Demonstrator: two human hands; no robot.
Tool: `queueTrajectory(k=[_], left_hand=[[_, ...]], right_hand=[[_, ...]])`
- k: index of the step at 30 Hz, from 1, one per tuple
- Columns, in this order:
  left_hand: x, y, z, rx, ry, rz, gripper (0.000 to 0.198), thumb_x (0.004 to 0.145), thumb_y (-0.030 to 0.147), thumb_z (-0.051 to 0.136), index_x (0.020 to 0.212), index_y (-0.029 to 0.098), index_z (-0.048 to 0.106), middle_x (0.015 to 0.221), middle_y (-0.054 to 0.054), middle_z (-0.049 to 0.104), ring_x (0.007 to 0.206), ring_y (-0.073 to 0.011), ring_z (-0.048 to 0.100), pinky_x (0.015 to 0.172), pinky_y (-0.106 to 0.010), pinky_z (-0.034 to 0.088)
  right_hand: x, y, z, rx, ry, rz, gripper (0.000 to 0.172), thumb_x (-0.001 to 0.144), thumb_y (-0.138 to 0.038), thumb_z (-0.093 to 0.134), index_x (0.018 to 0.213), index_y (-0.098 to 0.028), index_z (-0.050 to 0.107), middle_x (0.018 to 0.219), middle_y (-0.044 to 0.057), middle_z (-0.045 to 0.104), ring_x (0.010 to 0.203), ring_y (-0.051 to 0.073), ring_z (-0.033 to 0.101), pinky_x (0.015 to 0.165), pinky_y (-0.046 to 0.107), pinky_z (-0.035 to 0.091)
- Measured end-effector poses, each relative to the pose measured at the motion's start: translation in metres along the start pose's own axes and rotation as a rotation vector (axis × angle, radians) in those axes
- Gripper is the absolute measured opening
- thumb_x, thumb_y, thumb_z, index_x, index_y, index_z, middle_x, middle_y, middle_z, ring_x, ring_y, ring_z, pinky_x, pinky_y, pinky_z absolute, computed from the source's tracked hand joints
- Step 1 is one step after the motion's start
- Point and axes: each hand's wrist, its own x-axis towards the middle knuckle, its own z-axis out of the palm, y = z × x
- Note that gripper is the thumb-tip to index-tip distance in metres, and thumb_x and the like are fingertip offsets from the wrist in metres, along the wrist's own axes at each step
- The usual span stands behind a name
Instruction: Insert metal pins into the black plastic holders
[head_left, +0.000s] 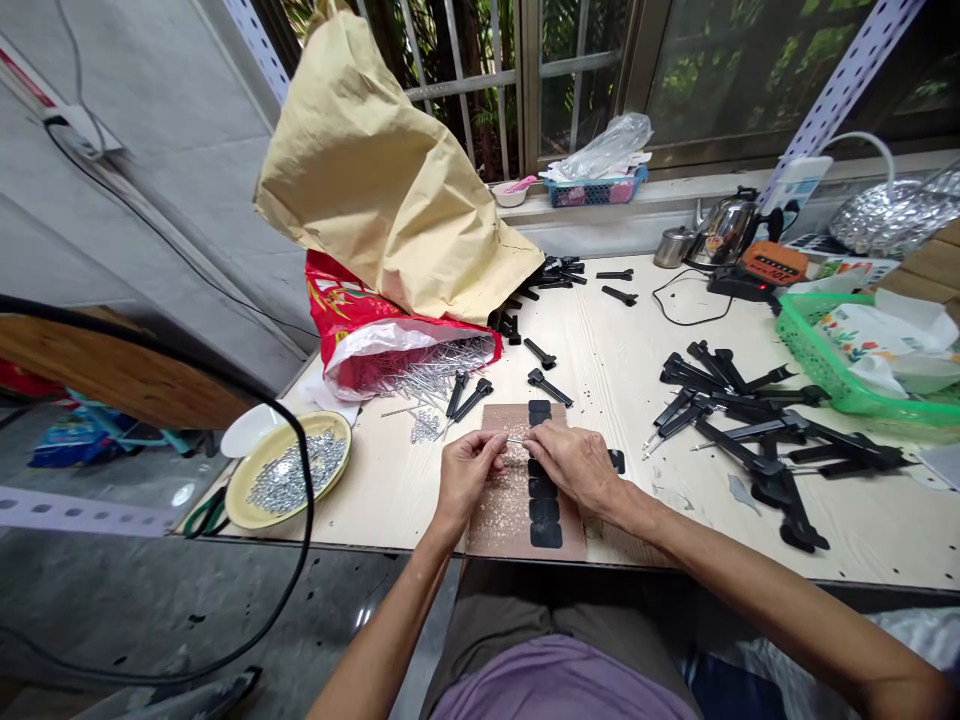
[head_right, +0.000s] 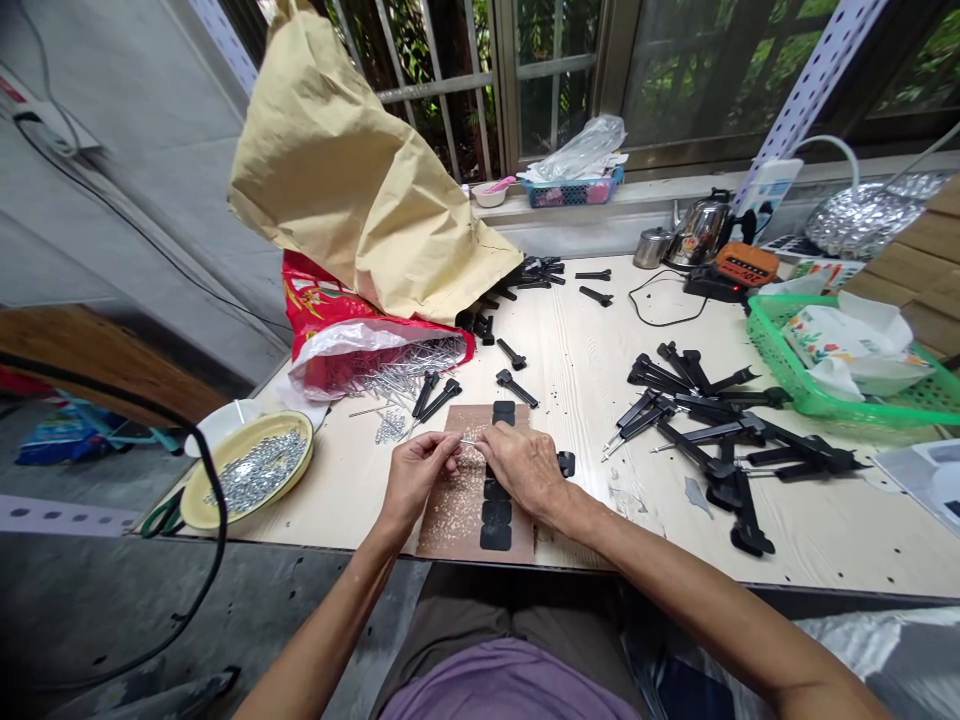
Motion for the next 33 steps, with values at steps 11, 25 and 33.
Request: queueTrajectory(k=[11, 25, 33], left_hand=[[0.006, -0.004, -0.006, -0.049, -0.139, -0.060, 0.031, 0.074, 0.042, 0.068, 0.071, 0.012, 0.065, 0.051, 0.002, 0.058, 0.045, -0.0087, 0.052, 0.049, -0.020, 0.039], [0.009, -0.005, -0.008, -0.155, -0.223, -0.208, 0.036, 0.068, 0.044, 0.073, 0.070, 0.010, 0.062, 0.050, 0.003, 0.056, 0.041, -0.0057, 0.050, 0.044, -0.017, 0.039], [0.013, -0.010, -0.010, -0.235, -0.319, -0.438, 0.042, 0.054, 0.044, 0.082, 0.066, 0.009, 0.061, 0.049, 0.002, 0.056, 0.038, -0.0038, 0.046, 0.042, -0.017, 0.043]], right_hand=[[-0.002, 0.003, -0.001, 0.139, -0.088, 0.034, 0.025, 0.097, -0.035, 0.038, 0.098, -0.021, 0.058, 0.089, 0.002, 0.061, 0.075, 0.013, 0.057, 0.058, 0.023, 0.034], [-0.001, 0.010, 0.006, 0.404, -0.103, 0.012, 0.019, 0.095, -0.027, 0.043, 0.099, -0.020, 0.060, 0.086, 0.003, 0.058, 0.077, 0.013, 0.055, 0.067, 0.025, 0.043], [-0.014, 0.003, 0.010, -0.029, -0.016, -0.130, 0.022, 0.095, -0.021, 0.041, 0.089, -0.018, 0.062, 0.081, 0.003, 0.059, 0.072, 0.014, 0.053, 0.061, 0.025, 0.035]])
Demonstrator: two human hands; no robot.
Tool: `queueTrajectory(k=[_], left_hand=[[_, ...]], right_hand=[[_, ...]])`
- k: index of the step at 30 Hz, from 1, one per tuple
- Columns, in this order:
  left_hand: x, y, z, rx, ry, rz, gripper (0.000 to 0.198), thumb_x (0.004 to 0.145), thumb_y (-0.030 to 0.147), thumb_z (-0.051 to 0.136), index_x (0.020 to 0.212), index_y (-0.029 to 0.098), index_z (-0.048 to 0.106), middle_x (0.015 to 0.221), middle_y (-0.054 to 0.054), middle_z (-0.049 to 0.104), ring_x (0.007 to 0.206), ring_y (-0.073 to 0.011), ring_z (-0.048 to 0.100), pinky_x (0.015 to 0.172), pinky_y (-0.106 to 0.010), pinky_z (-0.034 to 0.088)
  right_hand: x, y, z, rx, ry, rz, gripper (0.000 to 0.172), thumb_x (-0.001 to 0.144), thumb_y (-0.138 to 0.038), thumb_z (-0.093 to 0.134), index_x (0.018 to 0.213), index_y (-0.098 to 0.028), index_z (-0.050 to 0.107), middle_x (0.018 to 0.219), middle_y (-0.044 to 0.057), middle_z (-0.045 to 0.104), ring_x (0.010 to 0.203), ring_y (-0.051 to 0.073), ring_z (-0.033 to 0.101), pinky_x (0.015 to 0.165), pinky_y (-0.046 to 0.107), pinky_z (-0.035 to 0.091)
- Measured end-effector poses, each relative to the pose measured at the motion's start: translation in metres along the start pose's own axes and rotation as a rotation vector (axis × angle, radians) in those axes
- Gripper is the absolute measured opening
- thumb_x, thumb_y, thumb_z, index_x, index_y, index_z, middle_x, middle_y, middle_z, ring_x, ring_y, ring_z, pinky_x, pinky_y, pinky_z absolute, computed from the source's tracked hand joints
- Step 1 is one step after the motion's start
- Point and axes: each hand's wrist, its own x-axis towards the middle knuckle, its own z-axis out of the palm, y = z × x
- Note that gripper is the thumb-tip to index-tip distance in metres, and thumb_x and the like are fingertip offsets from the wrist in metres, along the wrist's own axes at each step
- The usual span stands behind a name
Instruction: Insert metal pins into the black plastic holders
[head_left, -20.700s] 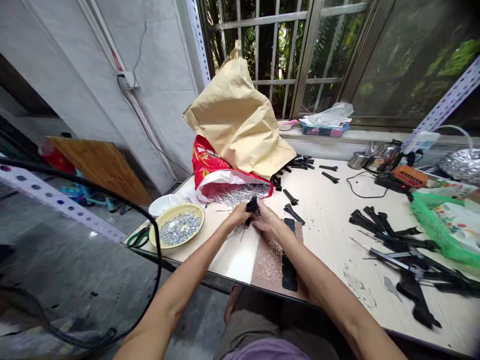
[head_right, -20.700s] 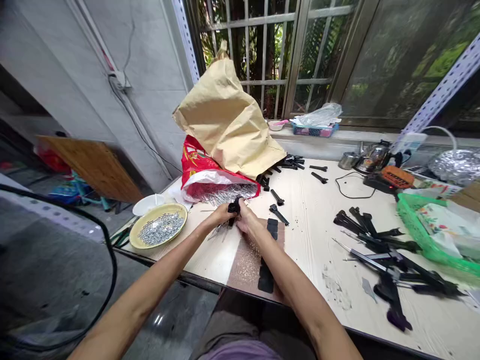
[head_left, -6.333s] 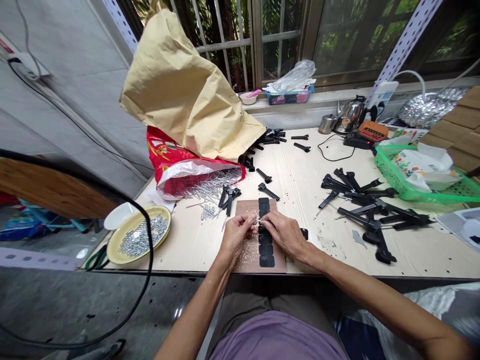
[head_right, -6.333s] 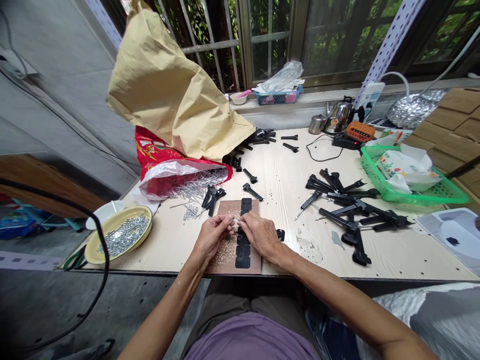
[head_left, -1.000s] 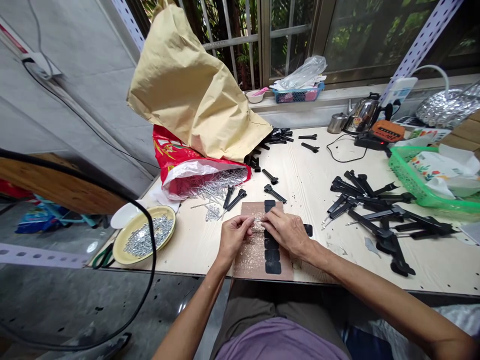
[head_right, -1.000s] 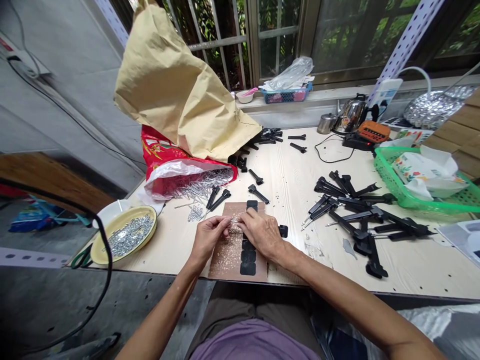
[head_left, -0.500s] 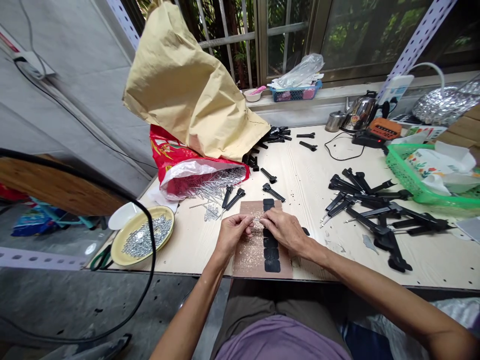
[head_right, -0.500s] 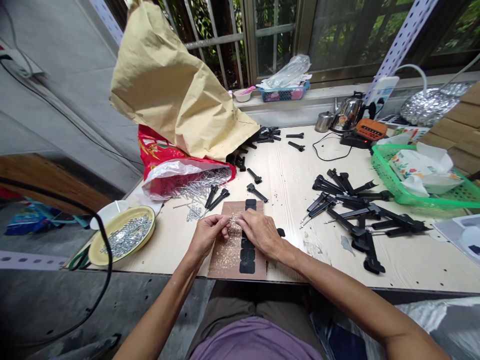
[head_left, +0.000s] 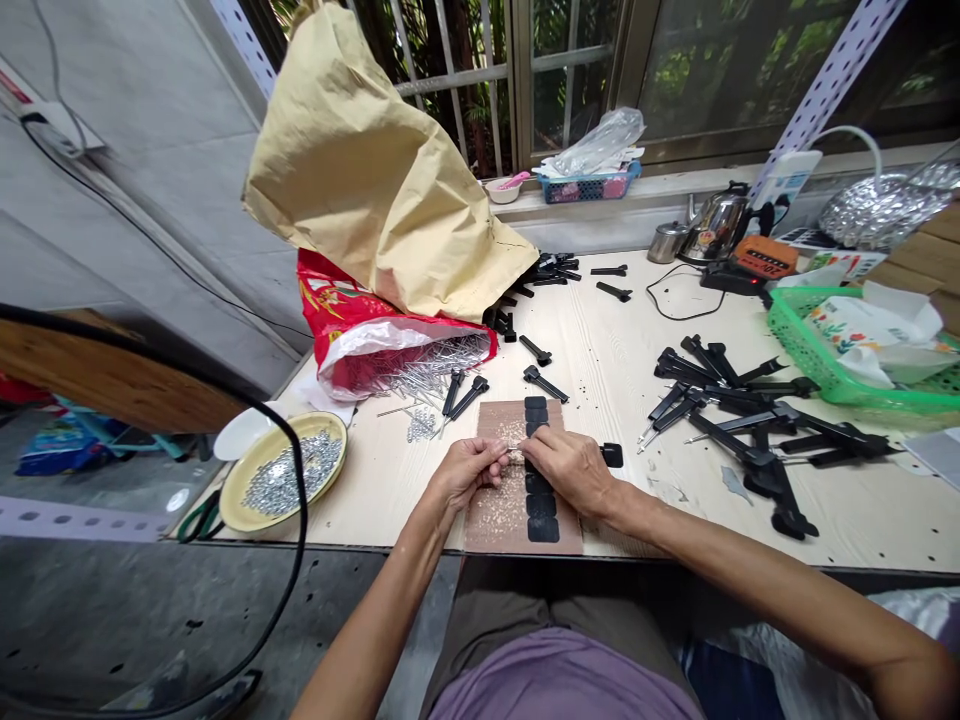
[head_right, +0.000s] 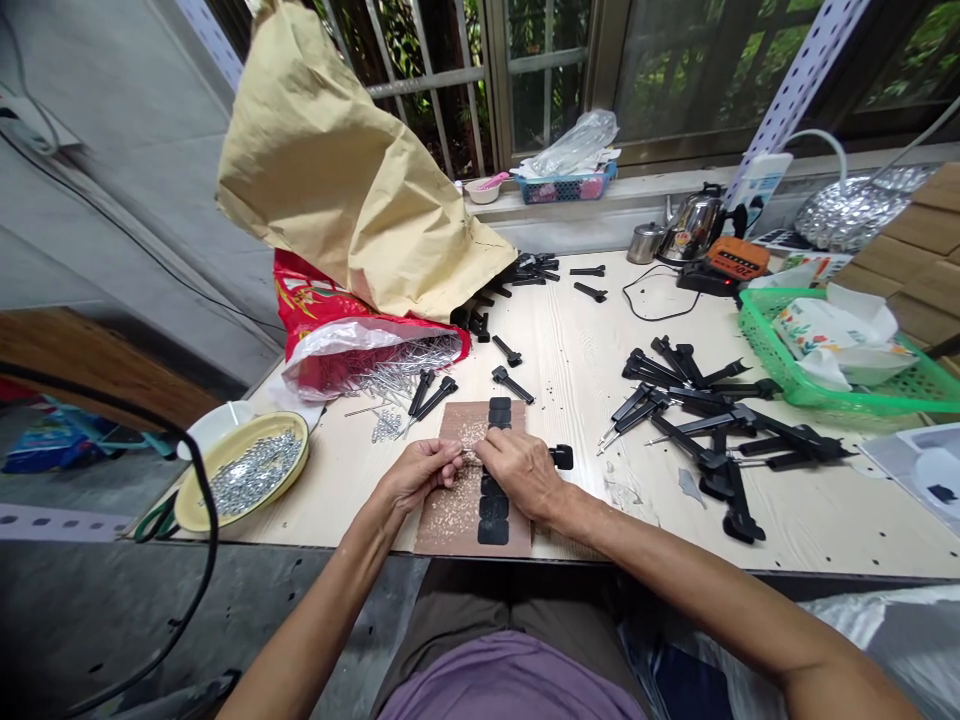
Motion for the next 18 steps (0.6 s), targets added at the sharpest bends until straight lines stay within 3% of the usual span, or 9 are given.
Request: queueTrajectory(k=[5, 9, 13, 18], left_hand=[[0.0007, -0.0015, 0.0054, -0.002, 0.027, 0.056, 0.040, 0.056, 0.042, 0.081, 0.069, 0.009, 0.062, 0.053, 0.001, 0.058, 0.038, -0.0039, 0.048, 0.041, -0.017, 0.043], [-0.0015, 0.0014, 0.0085, 0.044, 0.049, 0.105, 0.039, 0.060, 0.043, 0.079, 0.069, 0.009, 0.063, 0.051, 0.002, 0.057, 0.038, -0.0046, 0.049, 0.042, -0.017, 0.042], [-0.0014, 0.0025, 0.0077, 0.044, 0.046, 0.087, 0.040, 0.059, 0.044, 0.079, 0.069, 0.009, 0.063, 0.051, 0.002, 0.057, 0.039, -0.0041, 0.049, 0.042, -0.017, 0.042], [0.0002, 0.0024, 0.0064, 0.081, 0.048, 0.071, 0.040, 0.058, 0.043, 0.080, 0.070, 0.009, 0.063, 0.055, 0.001, 0.059, 0.039, -0.0045, 0.049, 0.043, -0.018, 0.044]], right_hand=[[0.0004, -0.0004, 0.0013, -0.014, 0.009, 0.082, 0.027, 0.097, -0.028, 0.038, 0.084, -0.018, 0.061, 0.080, 0.003, 0.059, 0.068, 0.012, 0.053, 0.059, 0.025, 0.035], [0.0024, 0.0018, -0.0022, 0.179, -0.060, 0.177, 0.026, 0.097, -0.032, 0.037, 0.094, -0.020, 0.060, 0.084, 0.003, 0.059, 0.072, 0.012, 0.056, 0.060, 0.024, 0.039], [0.0014, 0.0069, -0.0040, 0.325, -0.089, 0.153, 0.021, 0.094, -0.029, 0.043, 0.105, -0.022, 0.059, 0.095, 0.004, 0.056, 0.081, 0.014, 0.056, 0.064, 0.024, 0.044], [-0.0028, 0.0088, -0.0021, 0.377, -0.107, 0.193, 0.024, 0.096, -0.028, 0.039, 0.101, -0.021, 0.061, 0.091, 0.004, 0.059, 0.081, 0.014, 0.058, 0.069, 0.026, 0.046]])
